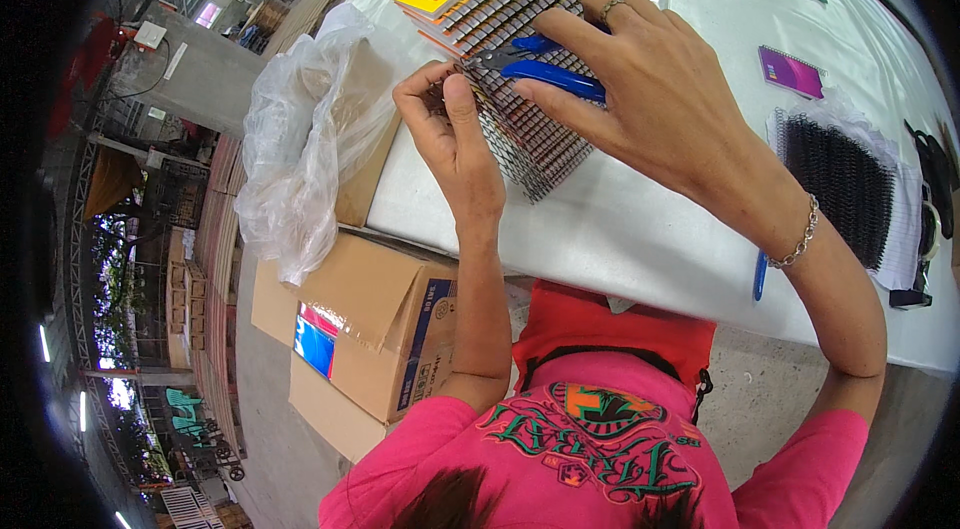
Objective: The person uses blue pliers to trim the metal spiral binding of stacked spiral notebooks. They repeatedly pick up a notebook, cut the excess wire ends, and place the item back on the stack.
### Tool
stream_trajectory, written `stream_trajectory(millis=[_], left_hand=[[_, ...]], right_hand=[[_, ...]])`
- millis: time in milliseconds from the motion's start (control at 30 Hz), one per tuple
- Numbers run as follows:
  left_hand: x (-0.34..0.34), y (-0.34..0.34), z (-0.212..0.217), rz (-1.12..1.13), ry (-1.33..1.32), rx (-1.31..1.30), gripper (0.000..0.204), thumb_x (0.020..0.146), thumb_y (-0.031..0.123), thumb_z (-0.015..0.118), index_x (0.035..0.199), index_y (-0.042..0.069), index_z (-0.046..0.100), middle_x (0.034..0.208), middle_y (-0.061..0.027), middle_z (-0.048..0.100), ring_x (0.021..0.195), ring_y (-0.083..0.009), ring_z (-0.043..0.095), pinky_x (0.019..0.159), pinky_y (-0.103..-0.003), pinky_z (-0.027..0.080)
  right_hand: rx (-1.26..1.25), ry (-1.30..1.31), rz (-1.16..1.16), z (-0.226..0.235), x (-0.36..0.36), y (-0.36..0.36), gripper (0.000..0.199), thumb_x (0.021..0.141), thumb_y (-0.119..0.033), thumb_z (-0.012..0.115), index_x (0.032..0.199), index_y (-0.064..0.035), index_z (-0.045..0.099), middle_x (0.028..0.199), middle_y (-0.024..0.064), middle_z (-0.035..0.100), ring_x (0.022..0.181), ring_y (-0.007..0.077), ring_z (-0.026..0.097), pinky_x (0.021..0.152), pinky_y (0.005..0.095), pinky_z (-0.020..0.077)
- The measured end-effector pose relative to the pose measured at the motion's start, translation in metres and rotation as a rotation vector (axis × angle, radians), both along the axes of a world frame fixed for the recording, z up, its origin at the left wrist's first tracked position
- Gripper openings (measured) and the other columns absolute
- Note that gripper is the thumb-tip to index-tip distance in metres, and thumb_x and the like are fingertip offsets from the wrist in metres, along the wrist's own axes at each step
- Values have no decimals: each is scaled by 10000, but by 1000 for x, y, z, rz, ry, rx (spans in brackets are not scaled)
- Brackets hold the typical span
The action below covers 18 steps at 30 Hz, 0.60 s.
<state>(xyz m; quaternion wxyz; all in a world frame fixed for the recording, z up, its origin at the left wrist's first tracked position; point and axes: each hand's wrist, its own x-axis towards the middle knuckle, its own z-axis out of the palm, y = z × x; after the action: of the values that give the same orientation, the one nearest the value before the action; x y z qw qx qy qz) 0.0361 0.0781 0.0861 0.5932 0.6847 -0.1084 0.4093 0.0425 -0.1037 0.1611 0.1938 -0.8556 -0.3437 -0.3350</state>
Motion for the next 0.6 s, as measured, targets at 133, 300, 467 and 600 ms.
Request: stream_trajectory(millis=[133,300,467,600], left_hand=[[0,-3,3,15,-25,7,250,1043,218,524,1141,-12,509,1140,-147,552,1018,-205,523,923,-346,432],[0,-4,4,16,-33,-15,239,1076,237,477,1149,10,485,1091,-79,517,981,-130,488,911,-288,413],[2,-10,4,3,-59,-206,282,1085,256,440,1221,11,472,1107,-73,507,1001,-136,486,934,-290,398],[-9,-9,10,-48,47,-119,287,1050,223,495,1219,-8,478,1135,-97,491,1003,-174,463,940,-328,393]], right_hand=[[-29,68,-7,-3,3,0,349,893,-430,688,998,-100,646,814,105,654,720,311,658,636,417,517],[10,161,-11,-5,0,-1,327,902,-425,678,983,-110,641,803,98,657,712,300,664,609,414,519],[16,27,-19,-7,-3,-9,387,894,-431,689,1092,-100,653,978,115,649,867,304,639,750,411,504],[-11,21,-9,-12,-1,-10,448,878,-436,707,1150,-84,654,1044,121,626,934,308,604,822,407,475]])
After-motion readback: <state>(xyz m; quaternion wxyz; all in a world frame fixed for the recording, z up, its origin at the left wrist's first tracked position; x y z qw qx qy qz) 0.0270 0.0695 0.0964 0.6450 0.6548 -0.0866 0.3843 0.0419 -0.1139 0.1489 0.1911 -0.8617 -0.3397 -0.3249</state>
